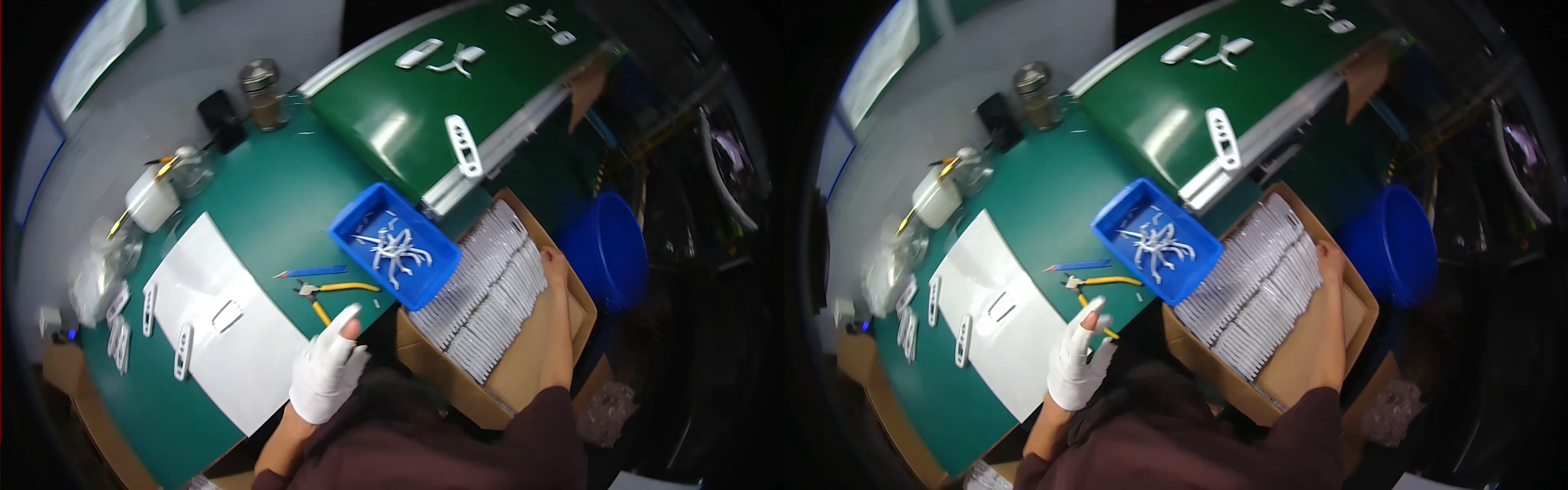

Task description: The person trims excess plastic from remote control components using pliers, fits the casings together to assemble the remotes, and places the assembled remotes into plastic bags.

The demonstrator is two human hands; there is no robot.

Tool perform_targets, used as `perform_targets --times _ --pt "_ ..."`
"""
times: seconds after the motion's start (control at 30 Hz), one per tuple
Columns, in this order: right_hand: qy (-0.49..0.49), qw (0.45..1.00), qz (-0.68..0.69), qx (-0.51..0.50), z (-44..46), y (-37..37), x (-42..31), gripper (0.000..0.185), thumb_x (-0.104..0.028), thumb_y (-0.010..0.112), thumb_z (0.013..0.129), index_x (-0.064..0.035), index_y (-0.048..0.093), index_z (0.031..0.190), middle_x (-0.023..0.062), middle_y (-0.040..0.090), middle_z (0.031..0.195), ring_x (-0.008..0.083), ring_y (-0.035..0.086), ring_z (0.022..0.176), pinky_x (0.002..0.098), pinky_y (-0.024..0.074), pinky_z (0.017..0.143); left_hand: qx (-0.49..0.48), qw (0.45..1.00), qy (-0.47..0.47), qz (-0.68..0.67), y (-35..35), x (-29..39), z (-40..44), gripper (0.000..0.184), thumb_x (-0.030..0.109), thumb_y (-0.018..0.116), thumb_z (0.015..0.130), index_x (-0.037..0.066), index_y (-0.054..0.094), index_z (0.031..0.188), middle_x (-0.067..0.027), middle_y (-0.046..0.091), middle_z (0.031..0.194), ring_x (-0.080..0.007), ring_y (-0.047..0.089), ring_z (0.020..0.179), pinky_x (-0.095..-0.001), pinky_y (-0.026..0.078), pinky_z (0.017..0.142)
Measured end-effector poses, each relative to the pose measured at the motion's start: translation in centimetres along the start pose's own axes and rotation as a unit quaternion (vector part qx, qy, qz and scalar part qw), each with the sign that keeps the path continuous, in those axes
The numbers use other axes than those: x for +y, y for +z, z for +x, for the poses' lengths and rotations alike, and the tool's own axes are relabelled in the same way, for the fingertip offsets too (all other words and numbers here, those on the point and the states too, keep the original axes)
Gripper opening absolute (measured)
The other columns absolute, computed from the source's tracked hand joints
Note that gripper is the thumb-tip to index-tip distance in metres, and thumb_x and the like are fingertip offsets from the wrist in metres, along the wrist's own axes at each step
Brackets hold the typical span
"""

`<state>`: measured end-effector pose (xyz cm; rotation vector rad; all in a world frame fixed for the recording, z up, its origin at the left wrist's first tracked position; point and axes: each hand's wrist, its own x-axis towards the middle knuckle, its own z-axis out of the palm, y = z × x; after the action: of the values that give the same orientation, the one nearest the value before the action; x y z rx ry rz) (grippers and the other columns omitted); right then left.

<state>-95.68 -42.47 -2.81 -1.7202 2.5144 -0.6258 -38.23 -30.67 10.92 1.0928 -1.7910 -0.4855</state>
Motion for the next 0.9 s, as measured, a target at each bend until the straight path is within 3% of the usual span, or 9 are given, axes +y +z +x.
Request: perform_targets --times 0.13,0.33,0.4,0.5,0.6,0.8,0.83,0.87,0.9 --pt "-0.127 0.976 0.095 0.151 0.2 -4.5 -11.4 0.024 -0.014 0.061 0.096 -0.0042 0.068 0.117 0.015 0.067 0.104 0.0313 0.066 0.095 0.0357 0.0521 0.083 -0.017 0.967 0.253 0.001 -5.5 5.6 9.0 0.055 0.018 0.083 0.075 0.0 0.059 0.122 -0.0206 0.067 0.112 -0.0368 0.068 0.092 -0.0393 0.056 0.072" --pt "-0.251 0.942 0.181 0.13 -0.3 -6.4 -26.3 0.029 -0.012 0.065 0.094 -0.0045 0.064 0.123 0.0148 0.062 0.119 0.0302 0.063 0.104 0.0346 0.0509 0.088 0.058 0.952 0.29 -0.082 -6.7 13.8 11.9 0.063 0.054 0.053 0.09 0.008 0.055 0.133 -0.0245 0.06 0.101 -0.0325 0.055 0.069 -0.0352 0.051 0.061" --pt "-0.308 0.927 0.178 0.116 0.1 -5.7 -27.6 0.034 -0.015 0.066 0.094 -0.0057 0.063 0.126 0.0151 0.059 0.123 0.0308 0.06 0.109 0.0355 0.0493 0.092 0.024 0.95 0.294 -0.1 -7.1 14.8 11.5 0.06 0.046 0.054 0.094 -0.003 0.055 0.127 -0.0231 0.06 0.096 -0.0296 0.057 0.068 -0.0354 0.051 0.061" --pt "-0.304 0.933 0.175 0.08 0.3 -5.5 -30.6 0.04 -0.02 0.065 0.095 -0.0059 0.06 0.131 0.015 0.056 0.128 0.03 0.059 0.113 0.0358 0.0474 0.095 0.087 0.976 0.096 -0.177 -5.5 15.9 9.8 0.064 0.048 0.064 0.085 0.02 0.05 0.14 -0.0132 0.061 0.101 -0.0271 0.063 0.085 -0.0391 0.054 0.07" --pt "-0.253 0.955 0.151 0.038 0.4 -5.1 -32.7 0.046 -0.025 0.066 0.095 -0.0059 0.057 0.136 0.0143 0.054 0.132 0.0301 0.059 0.112 0.0377 0.0481 0.094 -0.025 0.92 0.356 -0.163 -7.0 17.6 10.1 0.056 0.041 0.058 0.09 0.025 0.048 0.142 -0.0263 0.056 0.097 -0.0327 0.057 0.076 -0.0357 0.049 0.055" --pt "-0.3 0.945 0.073 0.103 0.9 -4.3 -33.7 0.046 -0.026 0.068 0.091 -0.0021 0.06 0.128 0.0182 0.059 0.123 0.036 0.058 0.113 0.0421 0.0472 0.095 0.165 0.907 0.379 -0.075 -4.7 19.0 6.5 0.055 0.016 0.044 0.099 0.026 0.037 0.152 -0.0441 0.046 0.128 -0.0517 0.057 0.104 -0.0533 0.052 0.087" --pt "-0.301 0.945 0.067 0.105 0.9 -4.3 -33.8 0.046 -0.026 0.068 0.09 -0.0019 0.06 0.128 0.0182 0.059 0.123 0.0365 0.058 0.113 0.0426 0.0472 0.095 0.128 0.874 0.462 -0.073 -5.8 18.2 6.7 0.054 0.013 0.044 0.098 0.012 0.037 0.151 -0.0422 0.036 0.143 -0.0541 0.047 0.125 -0.0601 0.043 0.102" --pt "-0.3 0.946 0.06 0.106 0.8 -4.3 -33.9 0.046 -0.026 0.068 0.09 -0.0018 0.06 0.128 0.0182 0.059 0.122 0.0369 0.058 0.112 0.0431 0.0472 0.095 0.085 0.83 0.518 0.188 -6.7 18.6 6.4 0.05 0.015 0.039 0.1 -0.005 0.038 0.146 -0.0395 0.033 0.147 -0.0521 0.038 0.135 -0.0643 0.037 0.107" --pt "-0.3 0.945 0.067 0.113 0.5 -4.1 -34.3 0.046 -0.026 0.068 0.09 -0.0018 0.06 0.128 0.0182 0.059 0.122 0.0369 0.058 0.112 0.0431 0.0472 0.095 0.038 0.856 0.511 0.063 -6.7 18.6 5.9 0.051 0.017 0.038 0.1 -0.01 0.038 0.143 -0.039 0.032 0.148 -0.0512 0.034 0.137 -0.0653 0.033 0.109"
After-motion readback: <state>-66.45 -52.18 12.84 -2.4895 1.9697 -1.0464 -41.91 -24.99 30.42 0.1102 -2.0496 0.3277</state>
